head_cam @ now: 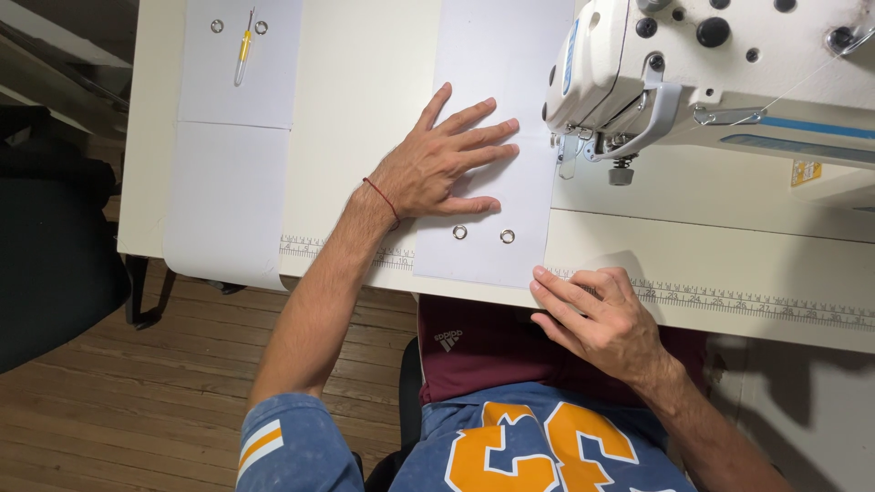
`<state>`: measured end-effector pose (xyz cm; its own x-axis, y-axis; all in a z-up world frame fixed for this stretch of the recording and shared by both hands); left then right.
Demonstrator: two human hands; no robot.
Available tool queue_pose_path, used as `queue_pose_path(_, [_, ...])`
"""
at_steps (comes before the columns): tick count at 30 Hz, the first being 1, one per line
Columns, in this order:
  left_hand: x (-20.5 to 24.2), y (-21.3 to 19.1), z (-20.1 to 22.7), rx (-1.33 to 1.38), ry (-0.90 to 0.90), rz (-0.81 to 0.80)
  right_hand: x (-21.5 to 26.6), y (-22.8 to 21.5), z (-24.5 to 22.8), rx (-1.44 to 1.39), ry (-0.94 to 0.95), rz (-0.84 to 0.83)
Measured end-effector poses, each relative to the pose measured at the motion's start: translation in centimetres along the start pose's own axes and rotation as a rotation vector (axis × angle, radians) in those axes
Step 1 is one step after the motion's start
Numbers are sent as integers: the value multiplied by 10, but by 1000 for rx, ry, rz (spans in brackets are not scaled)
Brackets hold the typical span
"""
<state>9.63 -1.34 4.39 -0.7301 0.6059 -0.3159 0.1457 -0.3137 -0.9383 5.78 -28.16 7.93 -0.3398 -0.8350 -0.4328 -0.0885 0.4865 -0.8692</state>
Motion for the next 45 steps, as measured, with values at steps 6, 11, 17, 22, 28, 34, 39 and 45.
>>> queue_pose_path(6, [-23, 6, 26, -235, -98, 106, 3, 2, 2, -39, 52, 48])
queue_pose_path(11, [-26, 32, 45, -154, -110, 54, 0, 1, 6, -68, 67, 24])
queue_pose_path(17, [-23, 29, 56, -121, -205, -73, 2, 2, 9, -113, 116, -21])
queue_pose_path(22, [-21, 26, 58, -131, -226, -121, 4, 7, 12, -160, 147, -48])
queue_pose_path(28, [-20, 23, 59, -118, -180, -91, 8, 9, 13, -177, 185, -51])
queue_pose_path(34, [-18, 24, 58, -122, -194, -109, 11, 10, 15, -200, 216, -59])
queue_pose_path(39, [-20, 21, 61, -115, -195, -146, 11, 3, 25, -344, 326, -44])
queue_pose_path(45, [-20, 24, 60, -116, -213, -169, 9, 1, 21, -334, 277, -18])
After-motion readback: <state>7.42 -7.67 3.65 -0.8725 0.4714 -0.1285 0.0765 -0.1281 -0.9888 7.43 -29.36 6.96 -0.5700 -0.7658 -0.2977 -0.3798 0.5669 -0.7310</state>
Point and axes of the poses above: each hand's wrist, its own x-axis away from the middle knuckle, its own y-axis out of the palm, z = x × y, the point moved 9 cm from there along -x, towards the middle knuckle, and after that the axes turned 15 degrees about y, right-handed, at the moved point
